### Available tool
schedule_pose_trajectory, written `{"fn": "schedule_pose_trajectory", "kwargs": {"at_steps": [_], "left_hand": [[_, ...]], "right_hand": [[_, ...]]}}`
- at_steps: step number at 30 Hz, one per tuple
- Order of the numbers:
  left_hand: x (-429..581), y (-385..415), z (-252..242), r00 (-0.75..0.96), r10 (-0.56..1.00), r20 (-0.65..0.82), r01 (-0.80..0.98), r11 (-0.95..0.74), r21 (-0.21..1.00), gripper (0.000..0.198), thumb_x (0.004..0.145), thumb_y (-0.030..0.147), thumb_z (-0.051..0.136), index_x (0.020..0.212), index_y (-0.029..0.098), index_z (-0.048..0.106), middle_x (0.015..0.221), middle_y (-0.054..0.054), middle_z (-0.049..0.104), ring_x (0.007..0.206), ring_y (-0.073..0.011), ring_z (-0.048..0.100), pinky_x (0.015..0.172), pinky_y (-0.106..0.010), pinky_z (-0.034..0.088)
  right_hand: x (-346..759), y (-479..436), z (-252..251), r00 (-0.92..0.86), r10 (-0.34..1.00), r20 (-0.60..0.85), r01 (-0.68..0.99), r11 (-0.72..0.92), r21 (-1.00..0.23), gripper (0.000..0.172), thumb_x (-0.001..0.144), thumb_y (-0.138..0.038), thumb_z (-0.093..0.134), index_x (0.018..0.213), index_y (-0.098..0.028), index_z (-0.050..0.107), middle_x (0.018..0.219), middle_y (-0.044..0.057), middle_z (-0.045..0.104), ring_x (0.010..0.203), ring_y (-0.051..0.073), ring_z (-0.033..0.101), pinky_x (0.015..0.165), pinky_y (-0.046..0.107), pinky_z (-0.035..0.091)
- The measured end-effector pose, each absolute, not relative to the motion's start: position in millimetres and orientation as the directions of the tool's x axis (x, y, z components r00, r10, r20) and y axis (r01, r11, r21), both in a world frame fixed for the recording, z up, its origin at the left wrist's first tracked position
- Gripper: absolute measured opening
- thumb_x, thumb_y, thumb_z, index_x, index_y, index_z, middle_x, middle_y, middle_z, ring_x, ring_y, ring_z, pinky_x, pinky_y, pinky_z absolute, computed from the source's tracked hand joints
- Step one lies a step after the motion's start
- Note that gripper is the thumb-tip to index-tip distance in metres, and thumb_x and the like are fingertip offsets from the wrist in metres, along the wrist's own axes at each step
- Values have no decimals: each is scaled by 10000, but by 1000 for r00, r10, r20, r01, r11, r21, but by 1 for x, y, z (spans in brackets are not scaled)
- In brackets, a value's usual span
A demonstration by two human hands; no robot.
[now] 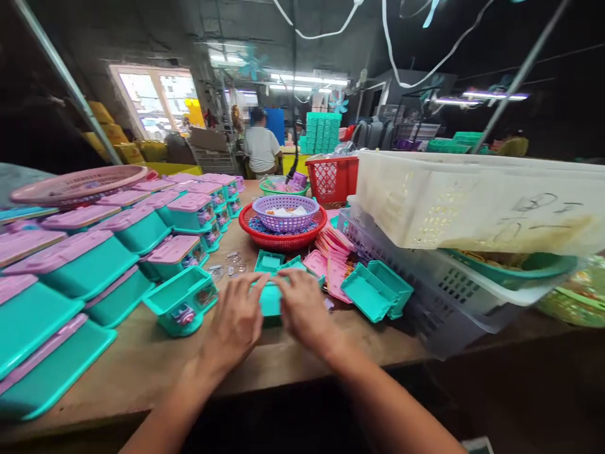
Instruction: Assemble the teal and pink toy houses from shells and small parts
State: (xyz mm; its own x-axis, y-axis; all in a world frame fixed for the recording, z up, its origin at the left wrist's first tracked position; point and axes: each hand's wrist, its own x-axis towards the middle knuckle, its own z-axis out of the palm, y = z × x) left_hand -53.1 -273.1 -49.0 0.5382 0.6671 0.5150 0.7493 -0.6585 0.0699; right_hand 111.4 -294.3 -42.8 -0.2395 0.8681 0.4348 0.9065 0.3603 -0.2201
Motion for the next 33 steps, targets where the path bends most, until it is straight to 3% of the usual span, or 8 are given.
{"fn": "schedule_pose_trajectory", "kwargs": {"at_steps": [4, 12, 15, 19, 22, 26, 30, 33], "left_hand": [[2, -249, -50, 543, 767, 341, 770, -617, 160, 539, 809, 66, 460, 1340, 148, 511, 1349, -159, 550, 1245, -311, 495, 1051, -514, 428], [17, -227, -59, 517, 779, 355, 702, -623, 346, 548, 728, 90, 593, 1275, 119, 567, 1245, -184, 605, 1173, -341, 552, 1009, -480, 475], [5, -216, -50, 465, 763, 448, 633, -641, 435, 710, 782, 212, 628, 1441, 119, 382, 1418, -178, 489, 1323, -304, 456, 1134, -453, 388], [-9, -199, -26, 338, 784, 520, 424, -620, 660, 924, 816, 420, 663, 1536, 120, 168, 1521, -207, 377, 1406, -298, 396, 1153, -465, 369], [-34, -194, -3, 262, 848, 460, 264, -522, 811, 889, 829, 429, 660, 1538, 154, 199, 1469, -180, 472, 1292, -275, 538, 1071, -421, 459], [-100, -202, 19, 215, 887, 408, 779, -408, 476, 875, 815, 506, 666, 1525, 172, 278, 1443, -156, 494, 1288, -267, 522, 1068, -380, 444], [-170, -213, 13, 200, 941, 272, 898, -287, 332, 850, 657, 366, 823, 1426, 216, 492, 1397, -173, 532, 1328, -410, 440, 1116, -579, 312], [-197, -216, -4, 193, 964, 185, 923, -242, 300, 760, 723, 451, 769, 1407, 232, 519, 1371, -168, 563, 1274, -395, 504, 1075, -560, 369]], "right_hand": [[158, -246, -30, 96, 977, 188, 993, -82, -80, 328, 960, -182, 398, 1204, -126, 609, 1242, 198, 629, 1193, 314, 568, 897, 413, 469], [173, -211, -28, 10, 978, 208, 999, -3, -32, 325, 983, -246, 384, 1119, -160, 666, 998, 165, 727, 993, 324, 678, 845, 474, 454], [165, -211, -11, -59, 885, 462, 944, 200, -261, 385, 979, -265, 395, 1305, -168, 577, 1027, 146, 705, 951, 268, 659, 817, 397, 468], [130, -207, 8, -66, 781, 621, 360, 599, -715, 432, 941, -364, 515, 1340, -201, 548, 916, 42, 649, 734, 151, 588, 699, 285, 484], [98, -203, 10, -74, 808, 585, -66, 581, -811, 457, 915, -398, 576, 1343, -245, 520, 860, -16, 591, 705, 110, 563, 691, 246, 489], [69, -190, 0, -139, 836, 531, -49, 530, -847, 407, 915, -432, 555, 1268, -230, 538, 1056, 45, 647, 949, 161, 635, 860, 311, 520], [40, -169, -16, -314, 844, 435, 297, 523, -799, 372, 952, -382, 445, 1203, -160, 607, 1268, 140, 624, 1172, 234, 593, 1027, 410, 454], [15, -157, -28, -450, 820, 354, 356, 528, -771, 338, 936, -296, 479, 1171, -131, 657, 1268, 160, 647, 1223, 271, 580, 1083, 442, 407]]}}
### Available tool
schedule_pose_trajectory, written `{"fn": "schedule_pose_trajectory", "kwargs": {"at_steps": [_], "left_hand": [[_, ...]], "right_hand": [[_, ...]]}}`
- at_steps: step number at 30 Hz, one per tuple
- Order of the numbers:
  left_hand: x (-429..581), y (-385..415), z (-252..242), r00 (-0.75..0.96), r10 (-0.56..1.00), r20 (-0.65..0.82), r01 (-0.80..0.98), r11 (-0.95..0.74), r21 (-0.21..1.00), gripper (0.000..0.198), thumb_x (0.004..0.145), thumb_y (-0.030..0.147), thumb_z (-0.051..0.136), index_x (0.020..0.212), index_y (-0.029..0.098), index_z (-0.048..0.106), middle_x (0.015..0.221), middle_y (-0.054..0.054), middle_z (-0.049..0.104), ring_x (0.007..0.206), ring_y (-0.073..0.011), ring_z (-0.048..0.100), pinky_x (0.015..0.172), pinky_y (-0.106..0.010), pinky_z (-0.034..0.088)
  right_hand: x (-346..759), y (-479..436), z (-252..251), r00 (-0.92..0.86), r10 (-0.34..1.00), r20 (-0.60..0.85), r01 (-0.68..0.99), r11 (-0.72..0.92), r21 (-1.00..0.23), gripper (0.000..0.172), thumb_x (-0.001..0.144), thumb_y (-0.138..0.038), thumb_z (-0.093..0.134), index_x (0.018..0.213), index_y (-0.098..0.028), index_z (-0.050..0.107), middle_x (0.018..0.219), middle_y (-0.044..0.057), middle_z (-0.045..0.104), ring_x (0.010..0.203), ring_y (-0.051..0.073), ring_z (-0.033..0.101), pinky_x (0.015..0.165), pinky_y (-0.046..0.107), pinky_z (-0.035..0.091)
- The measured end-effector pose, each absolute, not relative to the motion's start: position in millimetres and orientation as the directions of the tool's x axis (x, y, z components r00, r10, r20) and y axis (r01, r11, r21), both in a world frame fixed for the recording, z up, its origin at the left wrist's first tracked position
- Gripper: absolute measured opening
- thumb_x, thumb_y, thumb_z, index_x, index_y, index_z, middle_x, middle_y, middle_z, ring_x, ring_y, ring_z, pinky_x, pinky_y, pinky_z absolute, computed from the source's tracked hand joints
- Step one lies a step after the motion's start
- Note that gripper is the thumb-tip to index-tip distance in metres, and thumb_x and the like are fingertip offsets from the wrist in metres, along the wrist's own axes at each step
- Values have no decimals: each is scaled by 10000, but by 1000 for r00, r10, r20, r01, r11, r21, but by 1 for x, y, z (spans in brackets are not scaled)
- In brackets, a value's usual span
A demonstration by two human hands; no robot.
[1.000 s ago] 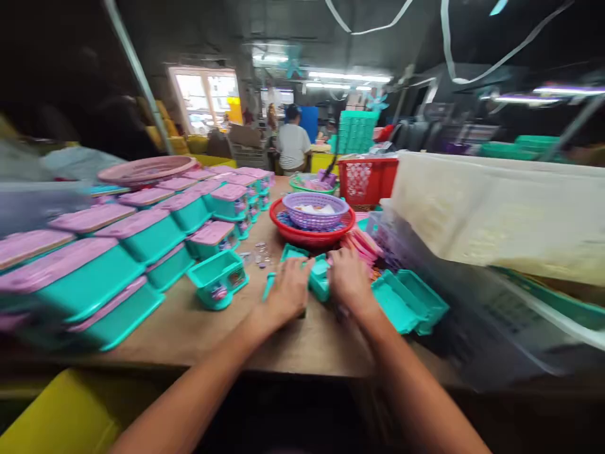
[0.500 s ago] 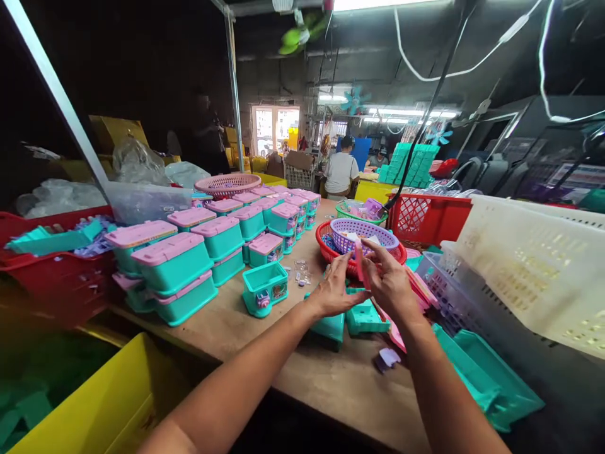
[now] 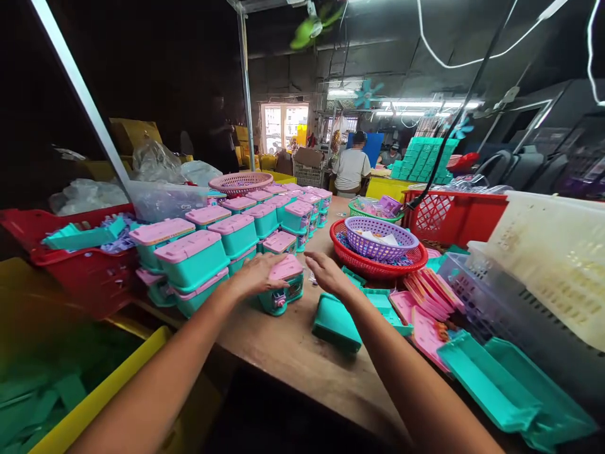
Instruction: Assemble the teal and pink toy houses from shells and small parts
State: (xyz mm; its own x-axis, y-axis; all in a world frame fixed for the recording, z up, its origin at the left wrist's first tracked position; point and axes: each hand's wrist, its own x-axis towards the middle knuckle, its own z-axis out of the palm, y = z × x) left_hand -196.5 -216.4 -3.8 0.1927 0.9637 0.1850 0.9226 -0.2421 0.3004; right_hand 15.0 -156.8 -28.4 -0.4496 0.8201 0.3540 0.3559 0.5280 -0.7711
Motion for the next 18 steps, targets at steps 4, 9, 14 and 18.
{"fn": "schedule_pose_trajectory", "kwargs": {"at_steps": [4, 9, 14, 18], "left_hand": [[-203, -215, -24, 234, 958, 165, 912, -275, 306, 739, 790, 551, 686, 1440, 273, 473, 1350, -129, 579, 1232, -328, 554, 1036, -451, 441], [-199, -214, -40, 260, 935, 243, 890, -330, 315, 699, 811, 446, 694, 1441, 239, 472, 1253, -132, 591, 1164, -311, 574, 1027, -464, 451], [-202, -214, -52, 268, 907, 325, 861, -377, 341, 659, 844, 434, 650, 1442, 227, 466, 1261, -125, 559, 1183, -298, 546, 1054, -470, 441], [-205, -212, -55, 296, 888, 353, 829, -422, 367, 646, 845, 438, 643, 1434, 227, 480, 1231, -115, 559, 1176, -293, 553, 1045, -459, 456]], "right_hand": [[-7, -152, -39, -594, 751, 288, 393, 583, -711, 368, 966, -254, 436, 1238, -102, 632, 1309, 170, 635, 1248, 262, 576, 1109, 428, 392], [-11, -150, -44, -647, 721, 247, 421, 609, -672, 448, 1003, -299, 385, 1394, -123, 513, 1442, 162, 534, 1350, 255, 494, 1140, 437, 363], [-4, -146, -43, -683, 703, 200, 446, 618, -648, 506, 1000, -324, 404, 1451, -97, 444, 1473, 172, 496, 1362, 257, 477, 1157, 440, 342], [2, -145, -40, -722, 668, 179, 451, 651, -610, 566, 1000, -342, 407, 1460, -12, 399, 1486, 227, 452, 1376, 271, 444, 1174, 437, 311]]}}
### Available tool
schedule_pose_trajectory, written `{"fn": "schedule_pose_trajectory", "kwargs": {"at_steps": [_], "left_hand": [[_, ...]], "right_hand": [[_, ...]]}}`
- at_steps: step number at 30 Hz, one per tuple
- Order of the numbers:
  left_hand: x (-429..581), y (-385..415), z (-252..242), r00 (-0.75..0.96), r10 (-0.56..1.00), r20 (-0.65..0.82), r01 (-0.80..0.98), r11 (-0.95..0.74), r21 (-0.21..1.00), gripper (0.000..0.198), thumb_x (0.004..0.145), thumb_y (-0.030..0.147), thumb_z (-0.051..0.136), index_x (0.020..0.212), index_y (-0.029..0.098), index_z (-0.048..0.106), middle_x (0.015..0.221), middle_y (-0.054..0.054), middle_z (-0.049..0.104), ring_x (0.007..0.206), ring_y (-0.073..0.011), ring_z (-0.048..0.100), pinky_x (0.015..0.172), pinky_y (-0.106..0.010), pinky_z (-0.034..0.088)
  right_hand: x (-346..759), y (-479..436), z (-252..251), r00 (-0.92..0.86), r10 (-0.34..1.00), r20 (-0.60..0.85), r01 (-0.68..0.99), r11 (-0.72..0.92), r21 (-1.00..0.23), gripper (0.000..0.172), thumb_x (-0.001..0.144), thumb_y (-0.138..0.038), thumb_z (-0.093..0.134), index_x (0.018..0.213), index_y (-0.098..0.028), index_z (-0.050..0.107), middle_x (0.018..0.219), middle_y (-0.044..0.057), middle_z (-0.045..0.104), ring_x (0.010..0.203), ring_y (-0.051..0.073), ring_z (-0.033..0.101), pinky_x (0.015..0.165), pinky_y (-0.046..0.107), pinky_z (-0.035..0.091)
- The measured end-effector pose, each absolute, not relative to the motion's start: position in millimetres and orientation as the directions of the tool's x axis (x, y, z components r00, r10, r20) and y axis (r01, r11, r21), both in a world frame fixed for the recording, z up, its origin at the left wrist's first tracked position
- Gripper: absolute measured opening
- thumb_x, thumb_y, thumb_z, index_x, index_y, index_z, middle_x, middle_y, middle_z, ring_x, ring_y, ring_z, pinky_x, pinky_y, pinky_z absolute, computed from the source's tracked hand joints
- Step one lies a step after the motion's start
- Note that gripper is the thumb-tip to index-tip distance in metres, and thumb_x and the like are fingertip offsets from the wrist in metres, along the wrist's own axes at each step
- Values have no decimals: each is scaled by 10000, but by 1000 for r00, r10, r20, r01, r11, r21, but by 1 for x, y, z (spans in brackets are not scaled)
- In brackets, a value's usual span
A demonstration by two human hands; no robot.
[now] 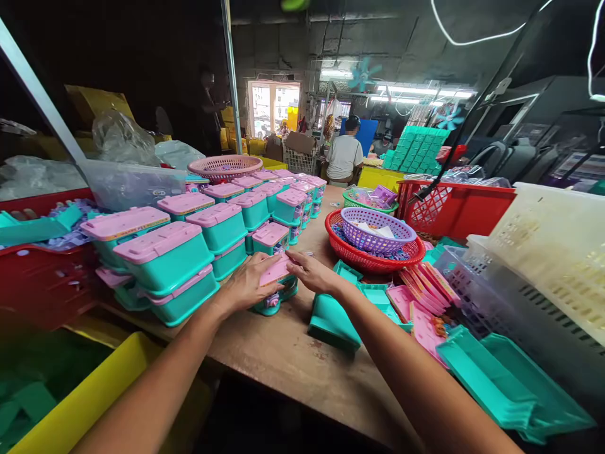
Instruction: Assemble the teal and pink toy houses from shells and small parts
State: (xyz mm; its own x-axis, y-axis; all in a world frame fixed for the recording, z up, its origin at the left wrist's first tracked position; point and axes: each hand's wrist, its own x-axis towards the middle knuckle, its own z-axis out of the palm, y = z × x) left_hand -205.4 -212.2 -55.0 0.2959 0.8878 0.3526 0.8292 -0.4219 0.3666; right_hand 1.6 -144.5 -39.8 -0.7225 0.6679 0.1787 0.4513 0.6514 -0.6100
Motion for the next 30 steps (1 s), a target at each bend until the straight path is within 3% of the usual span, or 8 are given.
{"fn": "schedule_pose_trajectory", "kwargs": {"at_steps": [5, 11, 18, 20, 22, 25, 27, 30], "left_hand": [[-204, -212, -54, 292, 891, 348, 838, -413, 356, 613, 854, 393, 627, 1424, 214, 490, 1257, -124, 548, 1183, -293, 550, 1052, -465, 449], [-199, -216, -52, 303, 888, 345, 877, -401, 265, 558, 886, 342, 582, 1427, 251, 477, 1286, -112, 554, 1175, -283, 547, 1042, -451, 447], [-198, -222, -53, 345, 879, 329, 897, -412, 161, 593, 930, 394, 517, 1472, 184, 404, 1448, -177, 466, 1308, -333, 458, 1095, -544, 382], [-201, -222, -53, 339, 888, 312, 871, -421, 252, 697, 893, 503, 549, 1489, 190, 370, 1508, -163, 421, 1365, -339, 417, 1127, -551, 348], [-205, -221, -54, 196, 923, 331, 787, -350, 508, 774, 828, 574, 599, 1474, 200, 395, 1512, -128, 439, 1387, -318, 411, 1160, -506, 324], [-203, -217, -62, -157, 947, 279, 520, -160, 839, 638, 818, 591, 578, 1298, 170, 583, 1325, -117, 616, 1253, -293, 549, 1090, -443, 416], [-193, -216, -71, -260, 938, 231, 409, -110, 906, 546, 833, 593, 557, 1151, 161, 658, 1136, -102, 701, 1077, -275, 639, 952, -399, 509], [-170, -218, -86, -306, 932, 192, 282, -104, 954, 484, 838, 589, 561, 1052, 169, 670, 982, -68, 727, 907, -238, 677, 772, -325, 551]], "right_hand": [[5, -143, -37, -762, 625, 173, 434, 690, -580, 573, 1000, -383, 418, 1467, -51, 396, 1470, 210, 467, 1363, 269, 450, 1174, 456, 306], [10, -140, -47, -838, 514, 180, 374, 783, -497, 762, 969, -467, 484, 1548, -54, 209, 1596, 236, 231, 1497, 278, 234, 1222, 450, 217], [11, -142, -70, -846, 448, 288, 333, 867, -372, 782, 975, -421, 474, 1560, -52, 110, 1600, 281, 166, 1517, 307, 154, 1201, 499, 254], [11, -146, -70, -838, 462, 291, 340, 859, -383, 848, 954, -467, 506, 1563, -56, 82, 1610, 279, 125, 1521, 310, 126, 1205, 492, 241], [10, -149, -63, -830, 495, 258, 361, 828, -429, 855, 943, -506, 515, 1560, -63, 123, 1617, 258, 130, 1515, 304, 160, 1208, 460, 236], [3, -149, -45, -767, 613, 190, 445, 721, -531, 622, 997, -492, 404, 1474, -94, 363, 1513, 195, 411, 1396, 245, 413, 1147, 374, 336], [-6, -147, -35, -677, 718, 161, 529, 628, -571, 536, 1038, -459, 257, 1334, -90, 508, 1301, 173, 609, 1191, 221, 586, 1020, 347, 442], [-23, -144, -30, -550, 828, 106, 647, 502, -574, 550, 1046, -425, 182, 1172, -95, 604, 1110, 166, 699, 989, 222, 665, 860, 330, 494]]}}
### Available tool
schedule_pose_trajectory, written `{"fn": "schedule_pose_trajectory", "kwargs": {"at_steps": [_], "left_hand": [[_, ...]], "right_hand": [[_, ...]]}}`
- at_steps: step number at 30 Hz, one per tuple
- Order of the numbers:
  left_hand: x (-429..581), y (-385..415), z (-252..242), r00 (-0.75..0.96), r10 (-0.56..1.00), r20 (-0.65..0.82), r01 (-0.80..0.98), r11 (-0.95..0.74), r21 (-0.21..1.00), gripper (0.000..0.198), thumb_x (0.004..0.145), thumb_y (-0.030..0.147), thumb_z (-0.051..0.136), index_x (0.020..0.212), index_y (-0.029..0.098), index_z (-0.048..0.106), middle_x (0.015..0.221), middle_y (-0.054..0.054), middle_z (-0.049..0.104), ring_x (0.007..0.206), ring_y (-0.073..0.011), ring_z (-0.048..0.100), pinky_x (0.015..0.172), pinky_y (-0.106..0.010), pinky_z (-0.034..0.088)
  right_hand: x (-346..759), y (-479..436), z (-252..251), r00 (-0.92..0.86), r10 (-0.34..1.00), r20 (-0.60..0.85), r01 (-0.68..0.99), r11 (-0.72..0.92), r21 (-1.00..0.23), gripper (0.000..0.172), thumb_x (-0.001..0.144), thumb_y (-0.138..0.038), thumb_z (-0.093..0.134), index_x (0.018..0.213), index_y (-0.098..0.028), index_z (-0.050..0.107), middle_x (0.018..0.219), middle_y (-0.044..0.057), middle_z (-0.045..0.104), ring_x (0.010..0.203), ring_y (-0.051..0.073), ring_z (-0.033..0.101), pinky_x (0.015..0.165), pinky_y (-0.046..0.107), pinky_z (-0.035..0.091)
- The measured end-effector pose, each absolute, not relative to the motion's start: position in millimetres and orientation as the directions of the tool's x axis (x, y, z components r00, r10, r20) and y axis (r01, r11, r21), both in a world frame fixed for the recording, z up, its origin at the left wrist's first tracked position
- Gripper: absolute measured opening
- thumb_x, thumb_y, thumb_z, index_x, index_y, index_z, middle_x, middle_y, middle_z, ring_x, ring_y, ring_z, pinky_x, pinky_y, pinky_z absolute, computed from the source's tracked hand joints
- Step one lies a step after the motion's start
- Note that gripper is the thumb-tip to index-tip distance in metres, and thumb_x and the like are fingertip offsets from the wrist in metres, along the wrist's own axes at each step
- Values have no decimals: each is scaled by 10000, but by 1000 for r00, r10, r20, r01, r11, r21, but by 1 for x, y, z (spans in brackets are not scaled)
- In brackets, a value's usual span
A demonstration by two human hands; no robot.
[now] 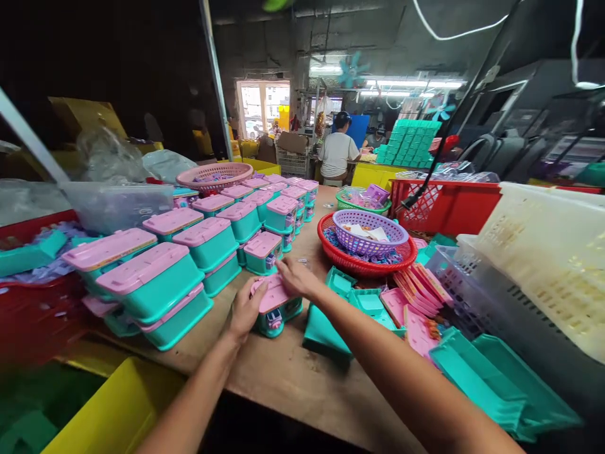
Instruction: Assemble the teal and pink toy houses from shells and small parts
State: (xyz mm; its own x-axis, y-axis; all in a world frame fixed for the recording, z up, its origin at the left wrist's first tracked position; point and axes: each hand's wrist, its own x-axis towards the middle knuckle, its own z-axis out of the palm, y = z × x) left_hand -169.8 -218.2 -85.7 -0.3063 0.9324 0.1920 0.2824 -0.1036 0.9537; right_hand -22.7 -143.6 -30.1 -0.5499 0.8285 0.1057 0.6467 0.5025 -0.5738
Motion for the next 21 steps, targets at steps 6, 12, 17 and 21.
{"fn": "schedule_pose_trajectory", "kwargs": {"at_steps": [6, 12, 17, 21], "left_hand": [[-144, -223, -102, -434, 899, 63, 3, -68, 998, 442, 885, 587, 469, 995, 179, 600, 963, -53, 719, 859, -209, 694, 670, -279, 561], [-145, -224, -95, -439, 896, 70, 13, -72, 997, 492, 875, 607, 462, 1048, 166, 595, 1055, -94, 706, 991, -244, 691, 812, -341, 581], [-150, -259, -101, -534, 834, 137, 172, -52, 984, 675, 843, 632, 534, 1324, 168, 441, 1389, -191, 512, 1277, -299, 538, 1057, -452, 469], [-157, -284, -103, -413, 909, 62, 260, 52, 964, 670, 865, 620, 527, 1358, 188, 392, 1342, -184, 566, 1112, -277, 655, 937, -445, 553]], "right_hand": [[-36, -148, -39, -417, 909, 1, 771, 354, -530, 497, 1007, -463, 318, 880, -188, 713, 977, 142, 753, 944, 253, 697, 814, 335, 482], [-32, -151, -35, -435, 900, 2, 739, 359, -570, 481, 1019, -435, 296, 931, -172, 689, 996, 147, 736, 950, 246, 681, 812, 332, 460], [-18, -146, -35, -540, 842, 9, 634, 414, -654, 453, 1033, -410, 305, 897, -162, 658, 904, 87, 716, 826, 176, 650, 753, 272, 455], [-12, -151, -35, -522, 852, -30, 604, 345, -718, 369, 1016, -368, 367, 982, -129, 646, 964, 116, 695, 895, 201, 636, 813, 306, 469]]}}
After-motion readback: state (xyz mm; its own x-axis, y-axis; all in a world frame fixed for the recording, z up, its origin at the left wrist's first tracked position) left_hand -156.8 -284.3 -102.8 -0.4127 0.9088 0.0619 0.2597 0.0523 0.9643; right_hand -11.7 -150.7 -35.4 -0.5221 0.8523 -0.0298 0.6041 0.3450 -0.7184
